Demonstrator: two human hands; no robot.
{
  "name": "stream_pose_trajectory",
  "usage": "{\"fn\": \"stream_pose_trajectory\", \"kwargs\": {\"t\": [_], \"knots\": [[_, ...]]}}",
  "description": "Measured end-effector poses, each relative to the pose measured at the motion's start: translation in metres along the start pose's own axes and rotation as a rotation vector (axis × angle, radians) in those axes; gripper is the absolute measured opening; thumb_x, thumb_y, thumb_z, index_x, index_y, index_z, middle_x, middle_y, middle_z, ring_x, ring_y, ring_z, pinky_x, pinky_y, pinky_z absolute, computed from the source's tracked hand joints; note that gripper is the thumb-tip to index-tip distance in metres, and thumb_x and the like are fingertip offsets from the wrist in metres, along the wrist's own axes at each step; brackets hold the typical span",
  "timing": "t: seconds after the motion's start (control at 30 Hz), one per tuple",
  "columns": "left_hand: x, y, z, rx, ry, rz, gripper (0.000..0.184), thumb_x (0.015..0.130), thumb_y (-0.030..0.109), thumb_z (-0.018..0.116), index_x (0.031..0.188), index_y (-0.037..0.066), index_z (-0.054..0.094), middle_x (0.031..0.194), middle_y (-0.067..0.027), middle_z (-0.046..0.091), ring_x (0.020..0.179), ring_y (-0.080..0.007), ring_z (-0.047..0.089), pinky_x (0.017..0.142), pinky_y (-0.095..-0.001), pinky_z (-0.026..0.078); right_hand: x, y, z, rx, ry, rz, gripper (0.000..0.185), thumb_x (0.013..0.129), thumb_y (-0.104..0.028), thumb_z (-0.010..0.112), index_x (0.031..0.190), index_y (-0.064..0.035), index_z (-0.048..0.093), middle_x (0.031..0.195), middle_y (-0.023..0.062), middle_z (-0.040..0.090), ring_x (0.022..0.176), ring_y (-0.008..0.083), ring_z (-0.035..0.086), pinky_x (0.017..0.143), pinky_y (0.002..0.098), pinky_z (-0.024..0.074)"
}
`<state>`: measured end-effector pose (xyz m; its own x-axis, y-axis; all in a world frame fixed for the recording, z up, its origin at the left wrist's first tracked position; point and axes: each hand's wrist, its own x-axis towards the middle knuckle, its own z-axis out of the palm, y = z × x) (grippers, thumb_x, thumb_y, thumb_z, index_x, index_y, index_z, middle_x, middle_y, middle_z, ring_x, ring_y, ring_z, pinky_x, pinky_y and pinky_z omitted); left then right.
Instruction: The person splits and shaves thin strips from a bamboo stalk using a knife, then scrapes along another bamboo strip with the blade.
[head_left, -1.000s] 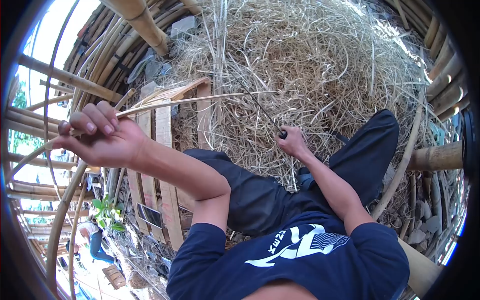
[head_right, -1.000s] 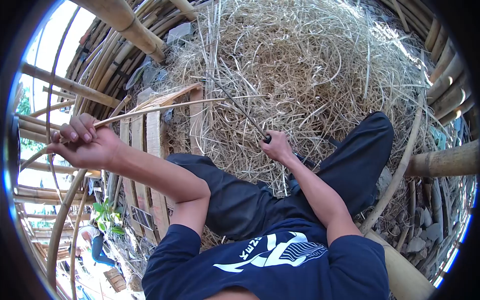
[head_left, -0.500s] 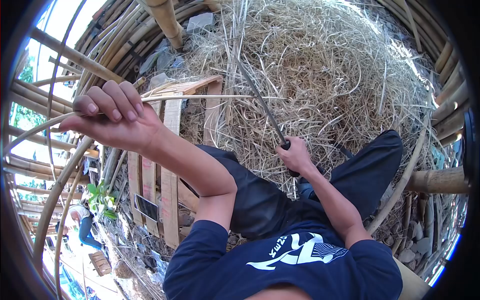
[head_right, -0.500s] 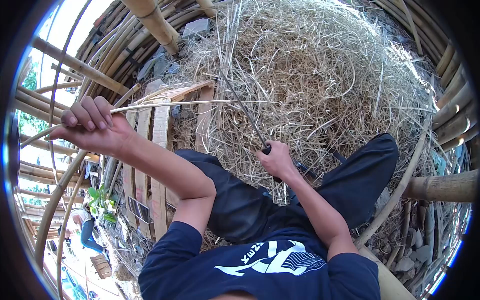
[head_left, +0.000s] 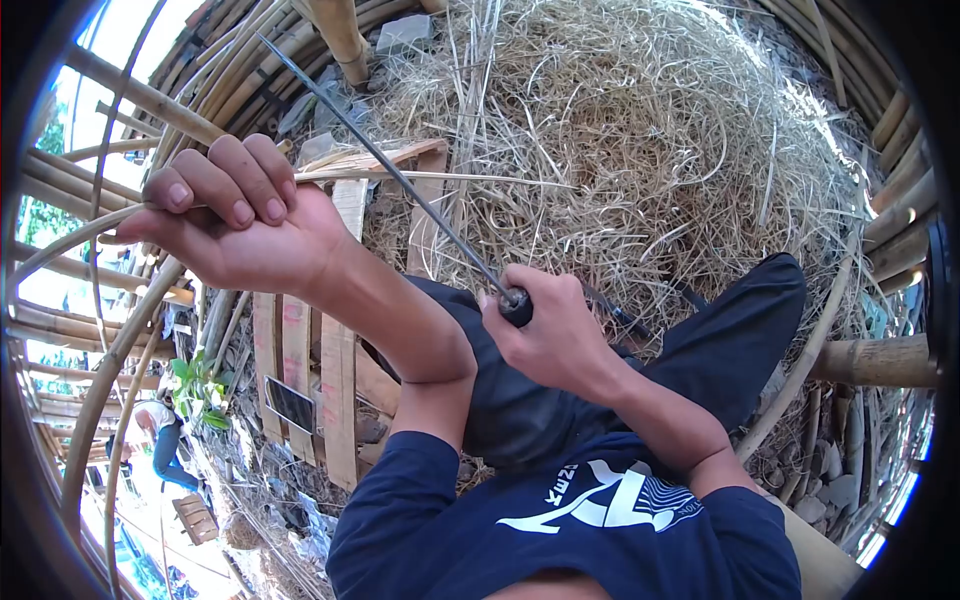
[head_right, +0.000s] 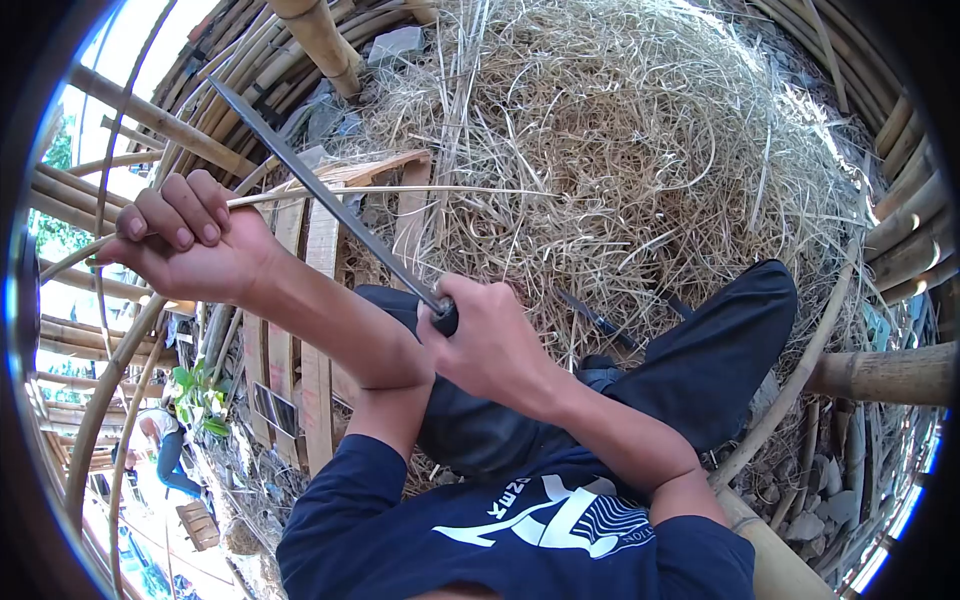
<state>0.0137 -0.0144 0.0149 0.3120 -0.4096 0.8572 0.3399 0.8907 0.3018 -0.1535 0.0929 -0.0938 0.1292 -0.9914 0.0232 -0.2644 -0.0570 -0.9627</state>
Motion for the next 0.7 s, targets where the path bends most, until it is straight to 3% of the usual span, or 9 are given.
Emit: {"fn": "stream_pose_trajectory", "kwargs": {"t": [0.2, 0.33, 0.5, 0.7], "knots": [[-0.004, 0.003, 0.003, 0.143, 0.086, 0.038, 0.046, 0.102, 0.043, 0.031, 0.069, 0.014, 0.047, 0.046, 0.0054, 0.032, 0.034, -0.0056, 0.022, 0.033, -0.0228, 0.017, -0.003, 0.022, 0.009, 0.019, -0.040, 0.055, 0.019, 0.077, -0.010, 0.060, 0.068, 0.0055, 0.053, 0.057, 0.0213, 0.054, 0.049, 0.0353, 0.054, 0.052, 0.0393, 0.0436], [-0.003, -0.001, 0.000, 0.239, 0.147, 0.017, 0.050, 0.101, 0.047, 0.029, 0.066, 0.016, 0.048, 0.045, 0.0068, 0.031, 0.033, -0.0047, 0.023, 0.033, -0.0224, 0.019, -0.004, 0.008, -0.005, -0.043, -0.077, 0.092, 0.020, 0.077, -0.010, 0.060, 0.066, 0.0056, 0.052, 0.056, 0.0203, 0.052, 0.048, 0.0311, 0.050, 0.051, 0.0387, 0.0416], [-0.007, -0.003, 0.002, 0.142, 0.105, 0.040, 0.049, 0.101, 0.047, 0.031, 0.068, 0.016, 0.050, 0.045, 0.0072, 0.031, 0.032, -0.0056, 0.022, 0.034, -0.0225, 0.018, 0.004, -0.026, -0.018, -0.042, -0.011, 0.015, 0.022, 0.077, -0.011, 0.061, 0.066, 0.0063, 0.051, 0.053, 0.0173, 0.049, 0.046, 0.0244, 0.046, 0.050, 0.0371, 0.0403], [-0.008, -0.003, 0.005, 0.257, 0.227, 0.041, 0.049, 0.099, 0.051, 0.033, 0.067, 0.016, 0.047, 0.042, 0.0069, 0.027, 0.031, -0.0058, 0.021, 0.034, -0.0236, 0.017, 0.002, -0.009, -0.018, -0.155, -0.073, 0.119, 0.021, 0.076, -0.012, 0.061, 0.068, 0.0071, 0.055, 0.054, 0.0180, 0.053, 0.047, 0.0244, 0.047, 0.051, 0.0366, 0.0413]]}}
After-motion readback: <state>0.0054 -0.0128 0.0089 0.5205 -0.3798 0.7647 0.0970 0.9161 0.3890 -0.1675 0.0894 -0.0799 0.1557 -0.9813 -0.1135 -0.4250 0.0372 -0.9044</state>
